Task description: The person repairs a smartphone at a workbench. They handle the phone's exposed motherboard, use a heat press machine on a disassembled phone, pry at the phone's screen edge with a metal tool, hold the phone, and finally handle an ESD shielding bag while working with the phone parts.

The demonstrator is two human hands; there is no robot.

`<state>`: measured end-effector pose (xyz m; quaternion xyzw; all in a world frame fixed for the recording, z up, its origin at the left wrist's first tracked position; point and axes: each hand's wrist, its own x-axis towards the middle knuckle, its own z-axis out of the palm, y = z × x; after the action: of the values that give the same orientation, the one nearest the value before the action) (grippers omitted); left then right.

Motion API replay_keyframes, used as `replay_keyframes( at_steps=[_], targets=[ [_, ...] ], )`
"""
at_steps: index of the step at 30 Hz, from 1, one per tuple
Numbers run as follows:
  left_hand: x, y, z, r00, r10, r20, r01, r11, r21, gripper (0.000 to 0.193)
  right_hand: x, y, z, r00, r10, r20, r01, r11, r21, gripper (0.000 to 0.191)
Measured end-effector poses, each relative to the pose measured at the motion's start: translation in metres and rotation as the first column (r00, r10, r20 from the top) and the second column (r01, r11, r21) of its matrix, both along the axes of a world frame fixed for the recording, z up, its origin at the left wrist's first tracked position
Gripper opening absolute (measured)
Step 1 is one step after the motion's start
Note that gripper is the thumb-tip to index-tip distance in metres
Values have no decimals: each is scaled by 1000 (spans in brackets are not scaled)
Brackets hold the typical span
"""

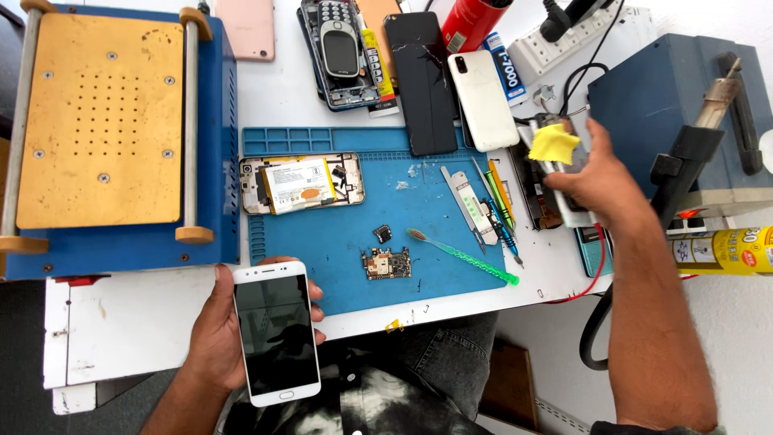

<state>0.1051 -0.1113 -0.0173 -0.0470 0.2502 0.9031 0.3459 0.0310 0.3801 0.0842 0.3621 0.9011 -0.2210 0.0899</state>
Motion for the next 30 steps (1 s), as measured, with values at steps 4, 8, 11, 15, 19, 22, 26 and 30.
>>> replay_keyframes(
  at_steps=[4,8,11,15,19,22,26,30],
  targets=[
    [-1,0,-3,1000,-10,-13,10,1000,-5,82,2,2,11,996,14,-93,-17,999,-33,115],
    [0,0,-3,1000,-13,-20,13,1000,12,82,6,7,4,998,0,-61,-1,1000,-18,114],
    [0,0,-4,1000,-16,-24,16,1000,16,83,8,11,-8,999,9,-31,-10,1000,-22,117],
    [0,0,-3,1000,-14,-21,13,999,-44,83,10,12,-25,990,137,-22,-135,987,86,119],
    [0,0,-3,1000,-11,-21,11,1000,-8,83,12,3,-34,980,184,71,-194,963,185,123],
    [0,-1,-4,1000,-11,-19,11,1000,-7,83,16,-4,-31,971,186,153,-211,963,165,125],
    [1,-1,-7,1000,-19,-22,19,1000,0,83,19,-10,-30,950,216,227,-260,947,190,130],
    [1,-1,-8,999,-14,-35,14,1000,-5,84,18,-7,-29,932,303,199,-345,911,226,119]
  ],
)
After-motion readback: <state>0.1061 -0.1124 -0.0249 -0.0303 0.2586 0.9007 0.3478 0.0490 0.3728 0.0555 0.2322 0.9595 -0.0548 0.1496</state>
